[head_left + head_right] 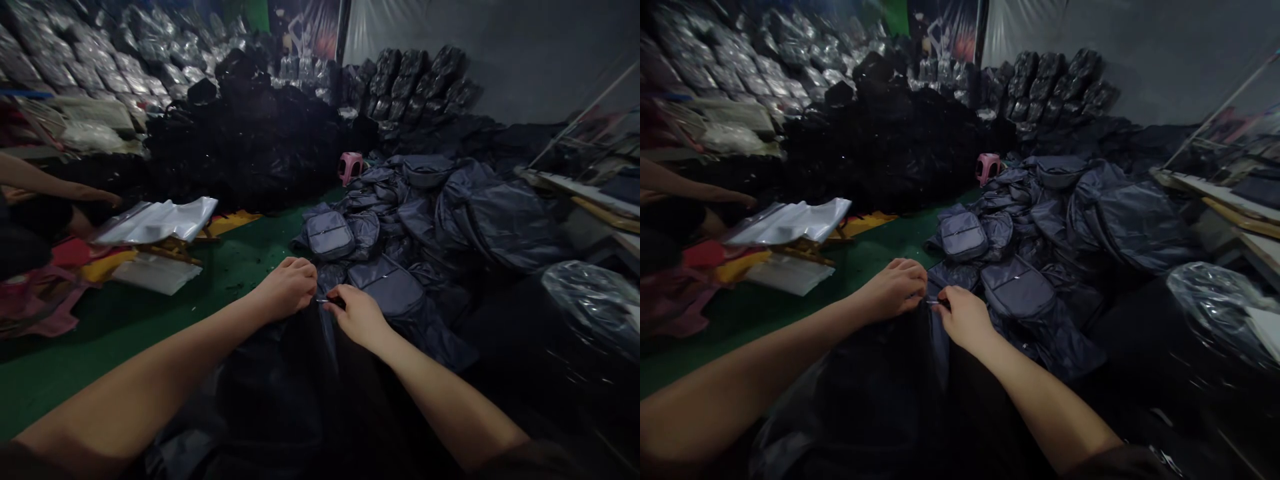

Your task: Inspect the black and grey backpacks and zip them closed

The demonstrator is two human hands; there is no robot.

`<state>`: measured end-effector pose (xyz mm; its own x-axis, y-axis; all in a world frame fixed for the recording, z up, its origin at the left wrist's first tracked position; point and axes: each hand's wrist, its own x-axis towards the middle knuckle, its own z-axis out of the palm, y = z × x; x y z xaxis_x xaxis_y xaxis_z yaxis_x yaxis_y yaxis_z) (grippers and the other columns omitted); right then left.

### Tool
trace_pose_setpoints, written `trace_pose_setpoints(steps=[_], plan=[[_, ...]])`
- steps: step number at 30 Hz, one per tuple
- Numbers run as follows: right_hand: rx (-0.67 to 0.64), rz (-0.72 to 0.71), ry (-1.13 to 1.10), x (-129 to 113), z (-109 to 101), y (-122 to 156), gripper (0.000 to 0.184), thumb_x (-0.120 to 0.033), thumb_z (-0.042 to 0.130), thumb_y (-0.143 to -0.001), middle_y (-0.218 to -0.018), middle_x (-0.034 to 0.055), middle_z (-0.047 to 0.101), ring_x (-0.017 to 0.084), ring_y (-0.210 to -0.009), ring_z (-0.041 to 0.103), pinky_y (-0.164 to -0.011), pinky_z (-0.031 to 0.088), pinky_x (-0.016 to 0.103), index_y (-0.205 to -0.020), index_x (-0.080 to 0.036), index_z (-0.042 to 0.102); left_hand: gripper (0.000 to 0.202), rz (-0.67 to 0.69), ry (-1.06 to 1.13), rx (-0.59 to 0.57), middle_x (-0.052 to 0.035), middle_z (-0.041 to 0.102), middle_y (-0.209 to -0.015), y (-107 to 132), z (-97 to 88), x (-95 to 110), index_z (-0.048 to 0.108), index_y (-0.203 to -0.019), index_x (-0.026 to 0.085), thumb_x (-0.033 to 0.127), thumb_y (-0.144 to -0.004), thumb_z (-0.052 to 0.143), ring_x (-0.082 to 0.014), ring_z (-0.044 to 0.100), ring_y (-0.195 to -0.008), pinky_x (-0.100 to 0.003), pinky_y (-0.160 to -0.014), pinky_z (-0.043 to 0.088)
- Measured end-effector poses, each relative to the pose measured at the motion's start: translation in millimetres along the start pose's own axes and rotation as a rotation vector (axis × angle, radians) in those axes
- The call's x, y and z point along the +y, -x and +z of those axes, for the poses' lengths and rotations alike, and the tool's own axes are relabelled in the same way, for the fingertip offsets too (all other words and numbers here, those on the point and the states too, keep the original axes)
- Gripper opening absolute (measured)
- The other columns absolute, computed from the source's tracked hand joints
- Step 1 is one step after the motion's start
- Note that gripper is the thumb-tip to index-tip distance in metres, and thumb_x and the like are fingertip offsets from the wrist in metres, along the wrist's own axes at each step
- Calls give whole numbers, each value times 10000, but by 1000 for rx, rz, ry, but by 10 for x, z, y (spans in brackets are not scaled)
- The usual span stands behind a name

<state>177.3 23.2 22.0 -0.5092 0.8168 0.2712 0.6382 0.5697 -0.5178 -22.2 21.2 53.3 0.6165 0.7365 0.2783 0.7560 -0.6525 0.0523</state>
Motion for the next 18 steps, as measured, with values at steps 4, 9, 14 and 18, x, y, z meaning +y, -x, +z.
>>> trace_pose_setpoints(steps=[4,9,14,18], plan=[[-34,-35,104,-86,-13,-56,94,-235,594,-817,-910,38,649,177,-868,586,-730,402,262,-904,-201,601,72,2,-16,-1,-43,587,-942,7,-9,31,611,-767,193,195,-785,541,-214,475,-1009,-356,-899,323],[92,73,-91,50,41,-57,98,-273,586,-818,-881,40,647,178,-850,576,-750,404,284,-871,-192,600,184,-316,70,220,-81,537,-1069,6,-29,13,597,-940,172,208,-844,445,-192,531,-942,-316,-832,406],[37,472,-737,181,211,51,299,-419,652,-722,-797,18,647,120,-598,521,-510,380,229,-888,-178,595,292,-760,499,39,-42,634,-867,-35,64,9,571,-972,171,392,-786,529,-150,593,-675,-243,-607,436],[-89,484,-920,65,380,227,245,-399,659,-710,-704,-19,622,80,-486,436,-447,316,213,-825,-183,642,316,-864,619,-192,8,549,-452,-50,170,21,564,-576,191,488,-669,615,-152,548,-481,-236,-473,353]])
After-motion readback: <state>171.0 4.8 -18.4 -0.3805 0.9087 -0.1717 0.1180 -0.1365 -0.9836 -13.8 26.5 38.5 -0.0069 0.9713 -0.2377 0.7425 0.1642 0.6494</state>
